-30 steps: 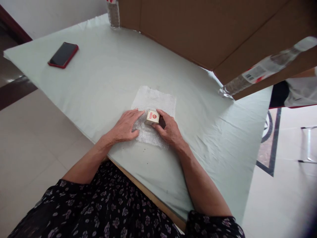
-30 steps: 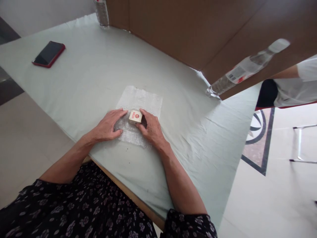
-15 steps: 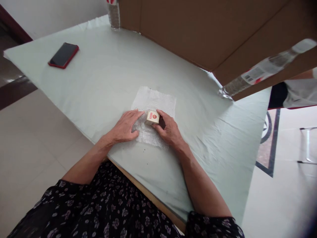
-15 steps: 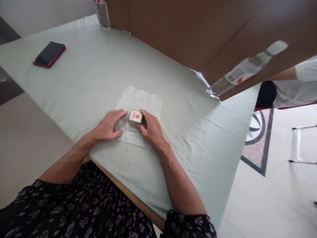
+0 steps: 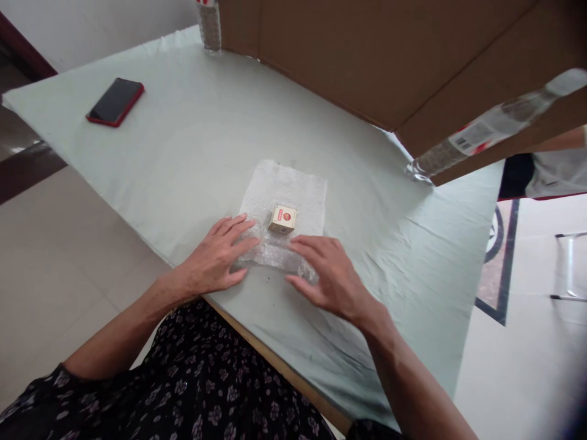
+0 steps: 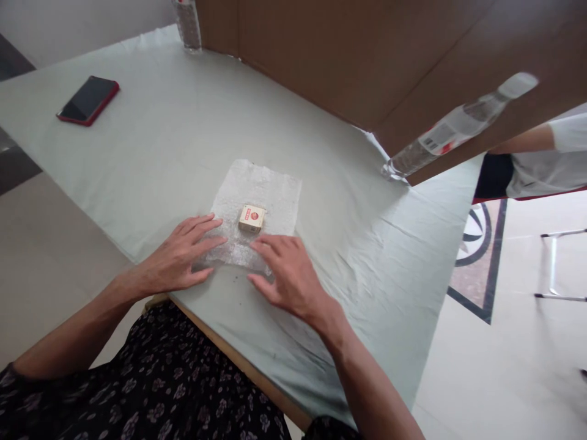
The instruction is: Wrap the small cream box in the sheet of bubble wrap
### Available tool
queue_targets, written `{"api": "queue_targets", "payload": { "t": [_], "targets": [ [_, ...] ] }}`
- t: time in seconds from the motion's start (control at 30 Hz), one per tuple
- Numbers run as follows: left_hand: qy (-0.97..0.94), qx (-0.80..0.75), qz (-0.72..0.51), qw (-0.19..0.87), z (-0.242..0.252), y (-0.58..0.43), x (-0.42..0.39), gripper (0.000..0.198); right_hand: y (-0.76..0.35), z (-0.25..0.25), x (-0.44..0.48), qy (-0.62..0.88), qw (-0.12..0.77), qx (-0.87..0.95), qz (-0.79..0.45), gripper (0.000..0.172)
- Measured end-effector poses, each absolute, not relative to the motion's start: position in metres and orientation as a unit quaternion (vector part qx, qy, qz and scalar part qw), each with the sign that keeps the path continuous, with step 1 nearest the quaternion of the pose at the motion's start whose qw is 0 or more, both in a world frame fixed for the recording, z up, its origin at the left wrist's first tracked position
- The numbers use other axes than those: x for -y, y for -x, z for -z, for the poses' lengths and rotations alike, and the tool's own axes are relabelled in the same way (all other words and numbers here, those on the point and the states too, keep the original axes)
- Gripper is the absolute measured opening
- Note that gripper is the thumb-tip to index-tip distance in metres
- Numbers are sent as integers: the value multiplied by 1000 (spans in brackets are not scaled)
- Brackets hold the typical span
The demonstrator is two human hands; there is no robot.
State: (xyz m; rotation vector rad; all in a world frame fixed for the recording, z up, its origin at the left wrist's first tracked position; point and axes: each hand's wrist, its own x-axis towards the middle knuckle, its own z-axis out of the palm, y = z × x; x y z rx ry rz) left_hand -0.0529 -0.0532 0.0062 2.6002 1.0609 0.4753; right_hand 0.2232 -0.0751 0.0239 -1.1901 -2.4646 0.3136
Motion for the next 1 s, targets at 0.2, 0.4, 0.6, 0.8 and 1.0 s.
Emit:
{"api": "queue_targets", "payload": {
  "t": [0.2, 0.4, 0.6, 0.8, 1.0],
  "targets": [
    [-906, -371, -152, 138, -3, 38, 56, 51, -201, 3, 90, 447, 185, 875, 18, 21],
    [-883, -396, -207, 142, -8, 18, 37, 28, -204, -3, 67, 500, 288, 817, -4, 15],
    [-805, -452, -302, 237, -12, 0, 7, 3, -210, -9, 36, 538, 306, 782, -79, 11],
    [-696, -493, -318, 414, -15, -11, -11, 16, -219, -8, 3, 530, 356, 701, -317, 16],
    [-656, -485, -359, 453, -10, -16, -14, 18, -213, -2, 2, 530, 401, 645, -377, 20]
  ]
}}
